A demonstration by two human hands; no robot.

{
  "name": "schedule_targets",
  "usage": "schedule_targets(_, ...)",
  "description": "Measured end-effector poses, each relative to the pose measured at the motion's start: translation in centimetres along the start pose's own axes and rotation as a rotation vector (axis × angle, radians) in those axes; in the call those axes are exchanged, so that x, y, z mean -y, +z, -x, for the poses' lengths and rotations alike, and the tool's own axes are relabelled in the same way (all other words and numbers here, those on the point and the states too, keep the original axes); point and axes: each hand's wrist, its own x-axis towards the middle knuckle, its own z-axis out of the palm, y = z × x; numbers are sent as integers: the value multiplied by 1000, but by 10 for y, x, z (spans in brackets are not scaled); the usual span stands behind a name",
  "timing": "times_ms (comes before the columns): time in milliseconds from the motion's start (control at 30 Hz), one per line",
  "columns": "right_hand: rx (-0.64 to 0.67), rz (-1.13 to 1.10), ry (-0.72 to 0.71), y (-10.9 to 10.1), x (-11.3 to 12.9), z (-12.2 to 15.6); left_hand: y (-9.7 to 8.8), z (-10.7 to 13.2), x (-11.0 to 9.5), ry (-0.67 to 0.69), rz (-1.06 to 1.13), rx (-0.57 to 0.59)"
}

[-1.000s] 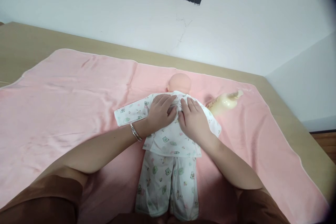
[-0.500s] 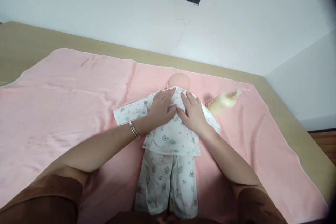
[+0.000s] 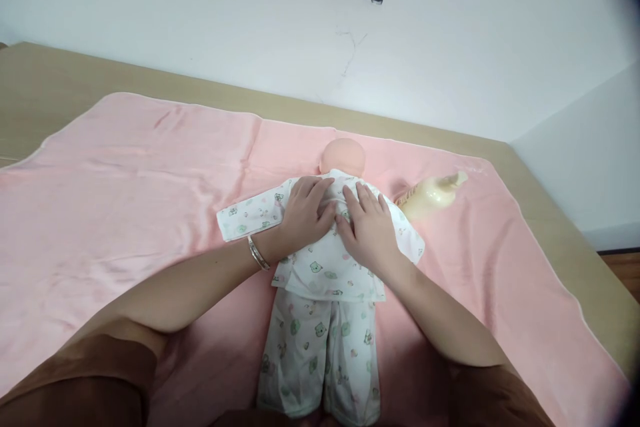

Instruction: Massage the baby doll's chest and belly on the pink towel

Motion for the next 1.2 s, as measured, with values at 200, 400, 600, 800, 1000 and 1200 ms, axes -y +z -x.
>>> schedule_targets(200, 51, -154, 20, 2, -15, -10, -1, -5, 2, -32, -6, 133)
schedule_targets(400, -131, -163, -78, 5, -6, 0, -2, -2, 3, 1, 80, 59)
schedule_targets(600, 15, -160, -113, 1, -4, -1, 0, 1, 6, 34, 145, -6)
schedule_targets(800, 42, -142, -191, 0, -5, -1, 0, 1, 6, 37, 148, -9)
schedule_targets(1000, -196, -132, -189, 2, -2, 6, 1, 2, 7, 47, 147, -19)
schedule_targets(1200, 49, -113, -179, 6, 4, 1, 4, 4, 11, 47, 145, -10)
